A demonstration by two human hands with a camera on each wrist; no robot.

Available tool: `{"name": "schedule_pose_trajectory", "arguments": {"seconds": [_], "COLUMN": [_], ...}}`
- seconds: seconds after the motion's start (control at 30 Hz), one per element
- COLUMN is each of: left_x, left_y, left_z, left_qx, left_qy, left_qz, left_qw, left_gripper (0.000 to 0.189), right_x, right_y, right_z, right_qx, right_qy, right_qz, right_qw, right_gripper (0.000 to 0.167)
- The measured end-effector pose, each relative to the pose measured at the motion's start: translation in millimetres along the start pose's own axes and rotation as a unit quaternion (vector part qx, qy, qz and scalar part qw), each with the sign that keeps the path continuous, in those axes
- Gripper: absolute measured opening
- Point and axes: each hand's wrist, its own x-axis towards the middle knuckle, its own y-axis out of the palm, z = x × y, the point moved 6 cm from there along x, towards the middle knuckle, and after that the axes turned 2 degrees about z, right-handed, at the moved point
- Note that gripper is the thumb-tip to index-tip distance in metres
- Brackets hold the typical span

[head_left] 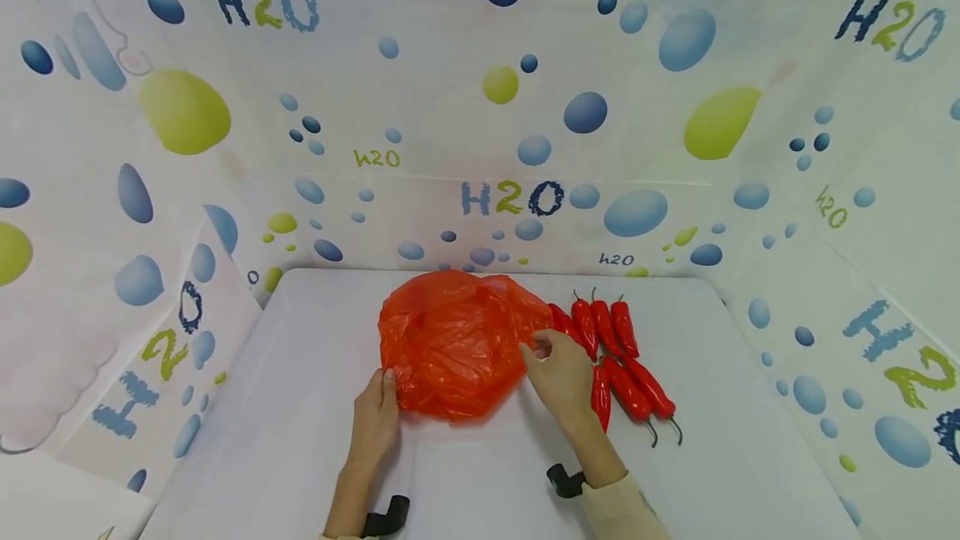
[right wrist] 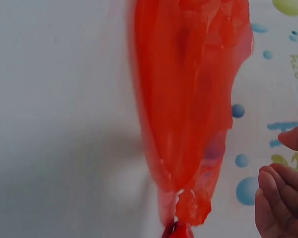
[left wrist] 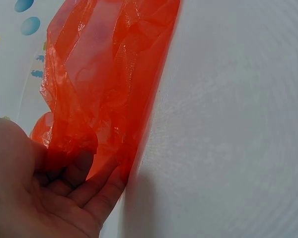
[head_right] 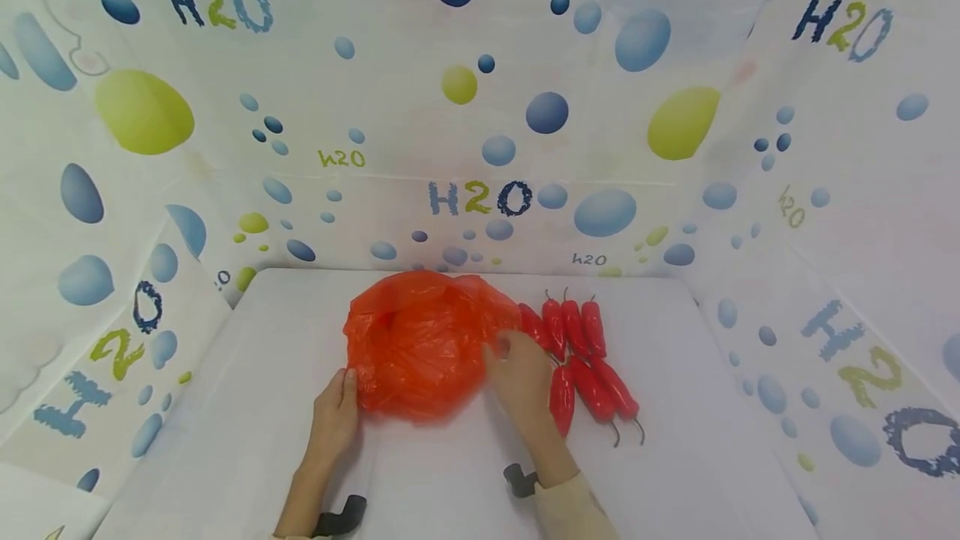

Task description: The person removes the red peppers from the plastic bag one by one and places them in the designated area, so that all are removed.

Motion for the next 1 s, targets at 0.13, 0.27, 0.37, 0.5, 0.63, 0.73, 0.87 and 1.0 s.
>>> {"name": "schedule_pose_trajectory", "arguments": {"seconds": [0.13, 0.27, 0.37, 0.5, 0.63, 0.73, 0.87, 1.0], "left_x": [-0.4, -0.4, -0.2, 0.8, 0.2, -0.4, -0.6, -1.1], "left_y": [0.0, 0.6, 0.4, -0.4, -1.6, -3.1, -3.8, -3.0], "left_z": [-0.2, 1.7, 3.1, 2.9, 1.7, 1.4, 0.1, -0.7], "left_qx": [0.001, -0.001, -0.002, -0.001, 0.001, 0.0, -0.004, -0.012], "left_qy": [0.0, 0.0, 0.004, 0.007, 0.007, 0.012, 0.03, 0.038], "left_qz": [0.001, 0.001, -0.001, -0.004, -0.002, -0.01, -0.025, -0.026], "left_qw": [1.0, 1.0, 1.0, 1.0, 1.0, 0.9999, 0.9992, 0.9989], "left_gripper": [0.033, 0.033, 0.032, 0.032, 0.032, 0.031, 0.03, 0.031], "right_x": [6.1, 13.2, 16.7, 21.3, 26.1, 29.6, 35.6, 41.1], "right_y": [14.0, 29.3, 38.2, 52.2, 68.7, 81.6, 97.4, 112.5], "right_z": [13.1, 23.5, 32.2, 41.0, 47.5, 53.0, 59.7, 65.8], "right_qx": [0.0, -0.015, -0.019, -0.015, -0.019, -0.035, -0.065, -0.089], "right_qy": [-0.011, -0.03, -0.055, -0.07, -0.072, -0.079, -0.092, -0.103], "right_qz": [0.03, 0.054, 0.07, 0.105, 0.143, 0.169, 0.195, 0.221], "right_qw": [0.9995, 0.998, 0.9958, 0.9918, 0.9869, 0.9818, 0.9744, 0.9657], "right_gripper": [0.032, 0.03, 0.03, 0.03, 0.027, 0.029, 0.033, 0.039]}}
